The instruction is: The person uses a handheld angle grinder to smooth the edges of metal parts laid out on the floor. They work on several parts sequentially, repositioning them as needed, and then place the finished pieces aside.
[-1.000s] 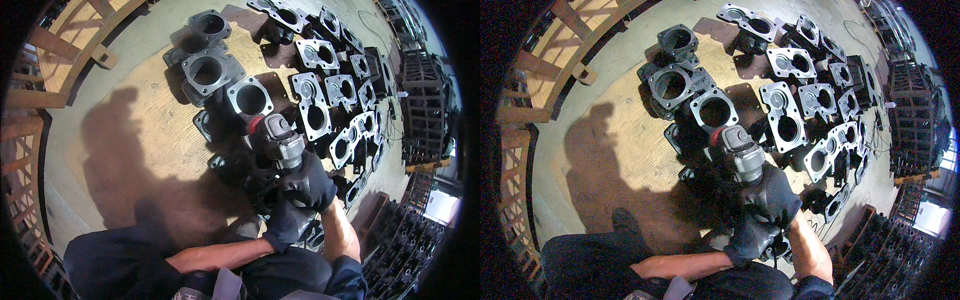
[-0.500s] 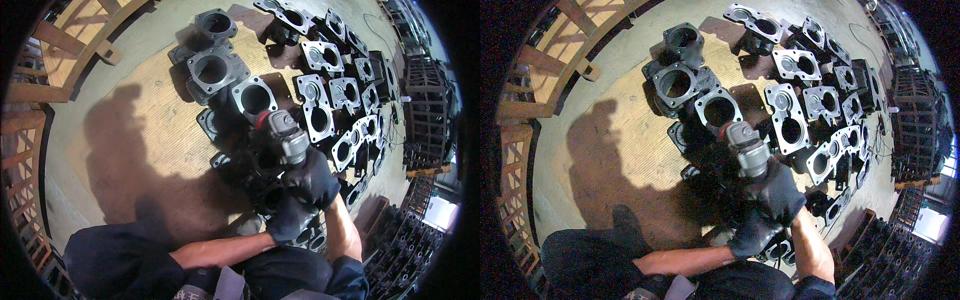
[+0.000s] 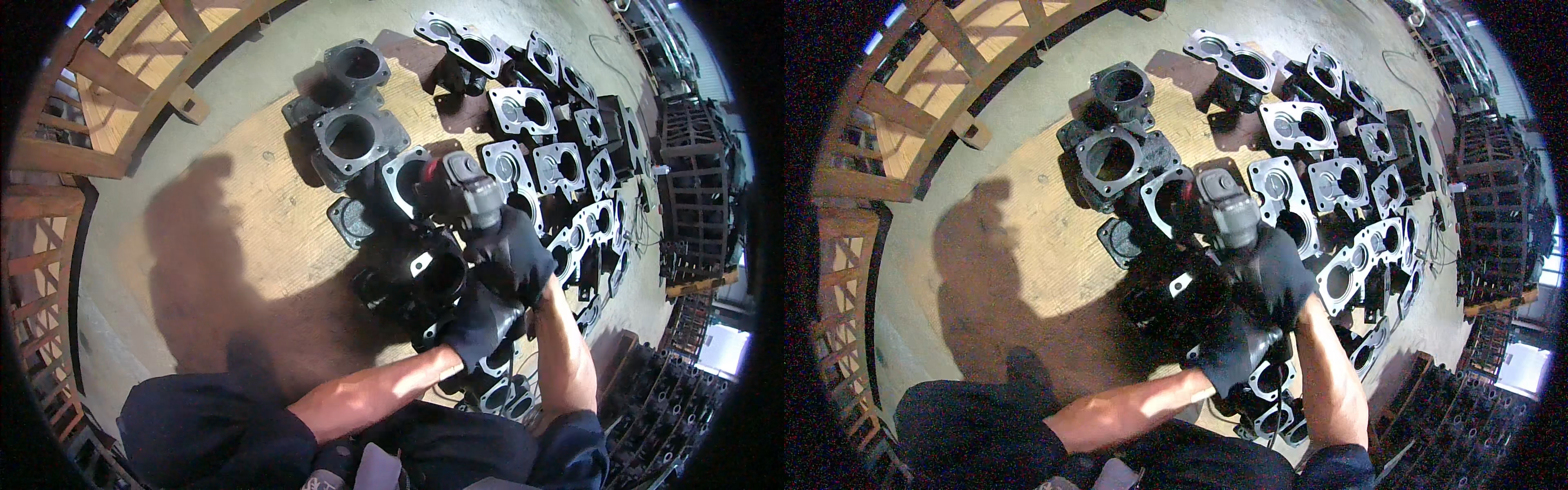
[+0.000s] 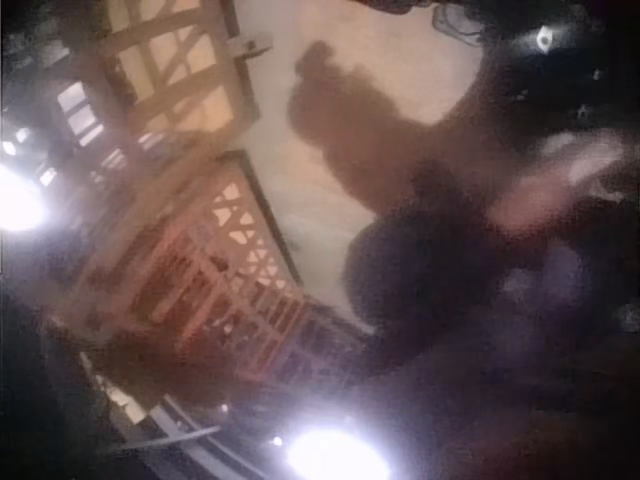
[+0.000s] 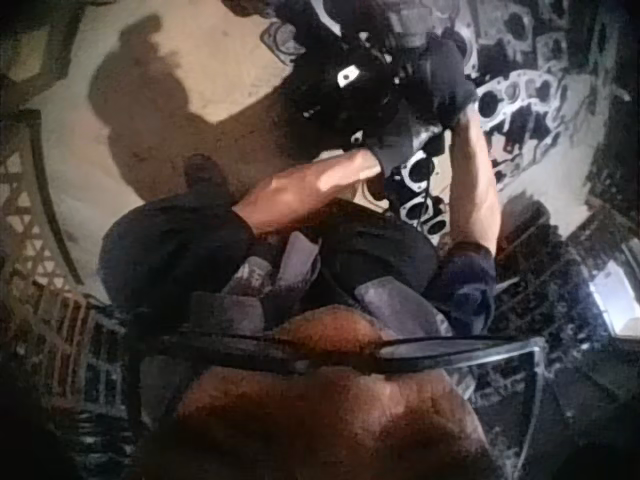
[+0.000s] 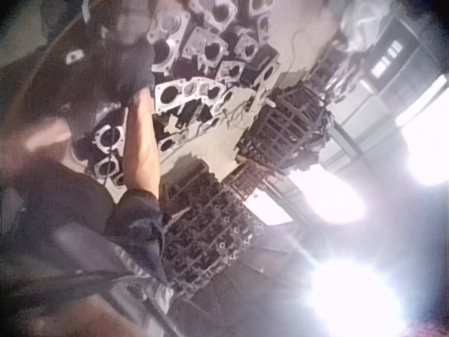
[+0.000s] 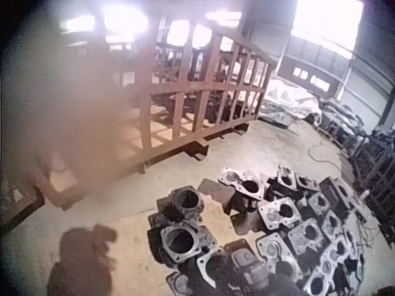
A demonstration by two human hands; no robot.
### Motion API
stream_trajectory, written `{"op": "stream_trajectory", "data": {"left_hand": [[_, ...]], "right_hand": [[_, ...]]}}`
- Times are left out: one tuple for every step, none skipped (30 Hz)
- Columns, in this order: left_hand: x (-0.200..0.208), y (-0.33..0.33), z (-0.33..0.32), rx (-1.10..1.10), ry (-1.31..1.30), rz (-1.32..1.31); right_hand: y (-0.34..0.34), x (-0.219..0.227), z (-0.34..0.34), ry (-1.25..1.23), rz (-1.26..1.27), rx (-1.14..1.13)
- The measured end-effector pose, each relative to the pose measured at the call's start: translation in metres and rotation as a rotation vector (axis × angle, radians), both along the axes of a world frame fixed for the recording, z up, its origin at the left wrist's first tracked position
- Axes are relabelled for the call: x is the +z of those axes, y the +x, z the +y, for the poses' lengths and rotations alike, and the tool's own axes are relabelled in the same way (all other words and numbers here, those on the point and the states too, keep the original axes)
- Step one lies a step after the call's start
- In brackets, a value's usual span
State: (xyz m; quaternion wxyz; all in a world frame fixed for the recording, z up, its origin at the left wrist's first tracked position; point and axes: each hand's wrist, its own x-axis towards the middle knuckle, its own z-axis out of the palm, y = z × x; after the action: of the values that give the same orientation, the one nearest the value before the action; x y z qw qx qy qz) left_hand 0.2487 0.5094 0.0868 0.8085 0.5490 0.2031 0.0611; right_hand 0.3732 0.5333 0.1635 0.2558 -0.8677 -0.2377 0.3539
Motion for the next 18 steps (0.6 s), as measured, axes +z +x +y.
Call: {"op": "stream_trajectory", "data": {"left_hand": [[0.0, 0.006, 0.004, -0.002, 0.002, -0.008], [-0.003, 0.011, 0.009, -0.006, 0.003, -0.009], [-0.003, 0.015, 0.011, -0.005, 0.005, -0.01], [-0.002, 0.017, 0.011, -0.006, 0.004, -0.012], [-0.005, 0.016, 0.013, 0.0, 0.009, 0.0], [-0.006, 0.012, 0.013, 0.003, 0.014, 0.008], [-0.006, 0.008, 0.009, 0.011, 0.025, 0.017], [-0.002, 0.003, 0.003, 0.01, 0.021, 0.013], [0.001, -0.002, -0.003, 0.015, 0.033, 0.014], [0.002, -0.005, -0.009, 0.019, 0.04, 0.012], [0.0, -0.007, -0.014, 0.017, 0.043, 0.017], [0.003, -0.007, -0.016, 0.01, 0.042, 0.013], [0.005, -0.007, -0.017, 0.007, 0.039, 0.009], [0.007, -0.006, -0.014, -0.005, 0.043, 0.013], [0.008, -0.004, -0.006, -0.009, 0.062, 0.02], [0.011, -0.002, 0.001, -0.019, 0.065, 0.032], [0.014, 0.001, 0.013, -0.014, 0.08, 0.055], [0.019, 0.004, 0.025, -0.03, 0.039, 0.123]], "right_hand": [[0.006, -0.002, 0.003, 0.035, -0.042, 0.02], [0.012, -0.009, 0.004, 0.073, -0.079, 0.043], [0.016, -0.012, 0.004, 0.082, -0.095, 0.106], [0.022, -0.013, 0.004, 0.09, -0.113, 0.168], [0.02, -0.017, 0.009, 0.087, -0.1, 0.149], [0.019, -0.019, 0.014, 0.083, -0.087, 0.129], [0.009, -0.013, 0.01, 0.115, -0.046, 0.075], [0.007, -0.009, 0.002, 0.101, 0.014, 0.056], [0.002, -0.008, -0.006, 0.089, -0.021, 0.105], [0.0, -0.007, -0.014, 0.078, -0.056, 0.154], [0.006, -0.016, -0.027, 0.19, -0.259, 0.447], [0.011, -0.02, -0.037, 0.318, -0.514, 0.697], [0.012, -0.027, -0.041, 0.238, -0.27, 0.391], [0.01, -0.029, -0.038, 0.215, -0.174, 0.263], [0.007, -0.027, -0.031, 0.204, -0.085, 0.126], [0.008, -0.02, -0.021, 0.156, -0.015, 0.037], [0.008, -0.01, -0.003, 0.117, 0.054, -0.051], [0.015, -0.019, 0.0, 0.119, -0.007, 0.019]]}}
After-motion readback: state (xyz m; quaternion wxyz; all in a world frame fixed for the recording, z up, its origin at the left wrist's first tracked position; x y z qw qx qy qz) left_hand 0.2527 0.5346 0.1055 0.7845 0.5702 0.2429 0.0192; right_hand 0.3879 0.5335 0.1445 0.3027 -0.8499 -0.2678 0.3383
